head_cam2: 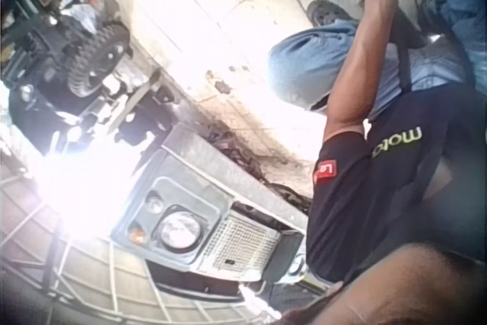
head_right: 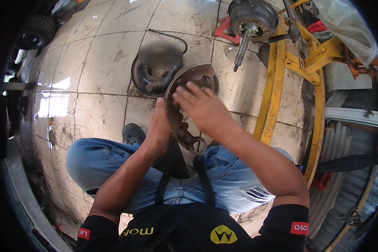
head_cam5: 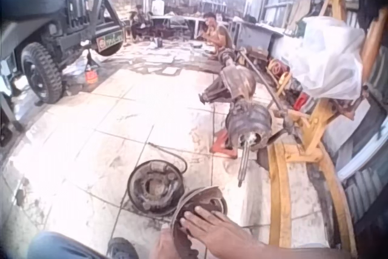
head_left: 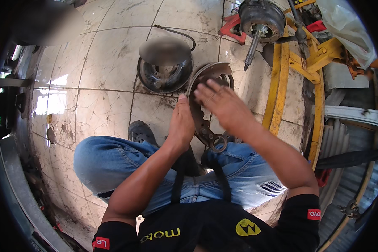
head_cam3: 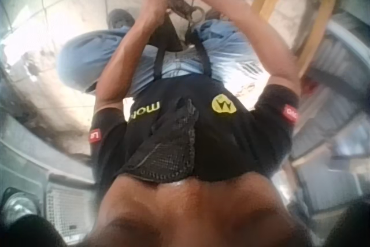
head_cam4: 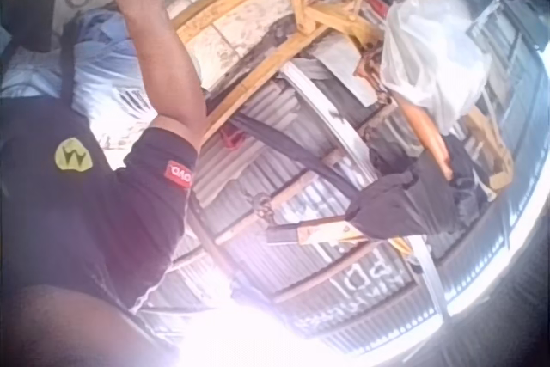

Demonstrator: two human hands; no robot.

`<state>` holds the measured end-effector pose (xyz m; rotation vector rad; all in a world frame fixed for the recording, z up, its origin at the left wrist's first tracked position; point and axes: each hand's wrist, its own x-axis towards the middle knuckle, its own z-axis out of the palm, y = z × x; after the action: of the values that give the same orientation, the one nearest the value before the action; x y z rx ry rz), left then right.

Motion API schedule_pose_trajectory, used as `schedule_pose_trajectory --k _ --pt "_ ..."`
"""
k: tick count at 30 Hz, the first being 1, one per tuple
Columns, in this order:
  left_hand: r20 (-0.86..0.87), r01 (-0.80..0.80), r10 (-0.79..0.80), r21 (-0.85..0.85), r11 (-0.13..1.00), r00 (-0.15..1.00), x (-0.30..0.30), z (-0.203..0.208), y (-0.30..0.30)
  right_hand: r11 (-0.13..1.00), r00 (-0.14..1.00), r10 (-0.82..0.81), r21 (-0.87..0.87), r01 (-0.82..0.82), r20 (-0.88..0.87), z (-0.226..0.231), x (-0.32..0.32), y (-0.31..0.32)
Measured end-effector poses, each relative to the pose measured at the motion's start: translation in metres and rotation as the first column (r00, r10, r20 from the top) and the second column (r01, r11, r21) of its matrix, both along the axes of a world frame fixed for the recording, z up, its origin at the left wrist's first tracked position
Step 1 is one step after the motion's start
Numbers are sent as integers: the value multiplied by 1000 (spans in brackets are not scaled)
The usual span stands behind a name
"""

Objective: The person scrubs a brake drum and a brake shoe with a sanding block while sitting on the floor. The person holds the parts steady and rubs the surfaces to remove rust or debris.

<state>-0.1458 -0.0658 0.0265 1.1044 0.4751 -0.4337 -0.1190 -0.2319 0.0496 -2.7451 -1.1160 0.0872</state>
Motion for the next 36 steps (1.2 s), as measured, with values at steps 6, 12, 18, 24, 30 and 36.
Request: schedule_pose_trajectory --k 6,12,18,24,30,36 --pt "-36 20 -21 -3 1000 999 1 0 3 994 994 -105 -40 106 25 -8 3 -2" --pt "-87 70 -67 41 997 994 4 12 5 977 978 -207 -53 209 30 -6 17 -13" --pt "-101 59 -55 30 998 993 5 7 6 997 997 -79 -9 79 16 -2 13 -9" --pt "-35 28 -28 10 1000 999 6 5 5 1000 999 14 2 -14 -46 5 4 3" --pt "48 -9 8 33 999 999 8 -2 2 997 997 -70 -37 71 22 -4 12 -2" --pt "-33 86 -84 58 995 996 8 8 6 971 972 -233 -51 234 22 -5 23 -17"
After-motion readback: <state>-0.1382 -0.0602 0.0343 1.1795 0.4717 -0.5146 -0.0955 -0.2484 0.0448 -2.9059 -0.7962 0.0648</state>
